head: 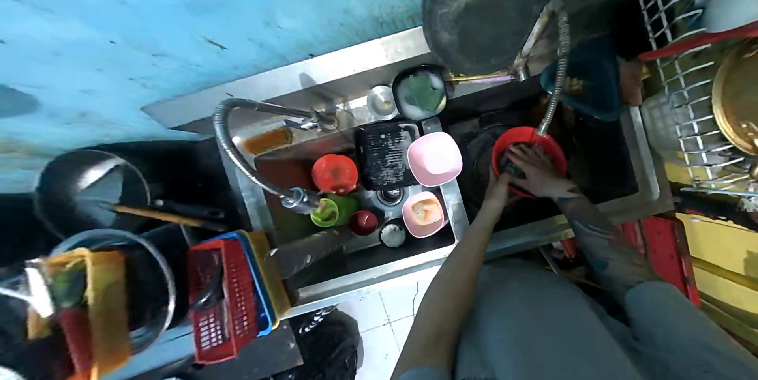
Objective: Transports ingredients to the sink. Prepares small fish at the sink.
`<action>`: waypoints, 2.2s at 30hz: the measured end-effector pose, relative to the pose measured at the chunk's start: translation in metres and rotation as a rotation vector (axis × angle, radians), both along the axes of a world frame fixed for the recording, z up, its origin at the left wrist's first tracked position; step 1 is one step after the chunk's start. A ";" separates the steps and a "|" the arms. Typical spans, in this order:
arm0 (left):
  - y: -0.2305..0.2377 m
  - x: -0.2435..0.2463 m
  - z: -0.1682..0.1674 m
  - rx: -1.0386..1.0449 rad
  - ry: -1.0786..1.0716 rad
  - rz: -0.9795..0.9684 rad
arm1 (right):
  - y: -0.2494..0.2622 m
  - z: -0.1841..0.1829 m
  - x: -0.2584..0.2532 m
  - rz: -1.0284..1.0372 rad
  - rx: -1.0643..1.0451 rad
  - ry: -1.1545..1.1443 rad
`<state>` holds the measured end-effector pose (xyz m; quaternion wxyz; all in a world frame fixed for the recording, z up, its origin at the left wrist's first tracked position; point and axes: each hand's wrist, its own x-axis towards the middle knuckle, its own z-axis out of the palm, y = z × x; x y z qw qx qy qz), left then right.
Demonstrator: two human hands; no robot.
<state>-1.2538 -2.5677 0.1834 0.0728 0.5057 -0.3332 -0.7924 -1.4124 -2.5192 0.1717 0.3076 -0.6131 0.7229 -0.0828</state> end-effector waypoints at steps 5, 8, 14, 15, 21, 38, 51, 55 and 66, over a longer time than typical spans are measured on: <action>0.012 -0.005 0.011 0.012 0.088 0.043 | 0.010 0.021 -0.015 0.027 -0.095 -0.087; 0.015 -0.005 0.011 -0.033 0.123 0.019 | 0.010 0.038 -0.022 -0.042 -0.140 -0.145; 0.006 -0.016 0.014 -0.038 0.126 0.087 | -0.013 0.042 -0.029 0.052 -0.184 0.111; 0.006 -0.016 0.014 -0.041 0.119 0.098 | -0.018 0.042 -0.029 0.118 -0.150 0.145; 0.004 -0.015 0.012 0.018 0.130 0.157 | -0.030 0.037 -0.033 0.264 -0.033 0.094; 0.004 -0.011 0.012 -0.107 0.171 0.167 | -0.003 0.093 -0.026 -0.199 -0.202 -0.176; 0.003 -0.010 0.008 -0.099 0.105 0.235 | -0.007 0.059 -0.016 0.009 -0.048 -0.128; 0.004 -0.005 0.004 -0.059 0.119 0.247 | -0.005 0.063 -0.032 -0.082 -0.080 -0.157; 0.015 -0.005 0.000 -0.044 0.128 0.250 | -0.008 0.042 -0.019 -0.067 0.026 -0.024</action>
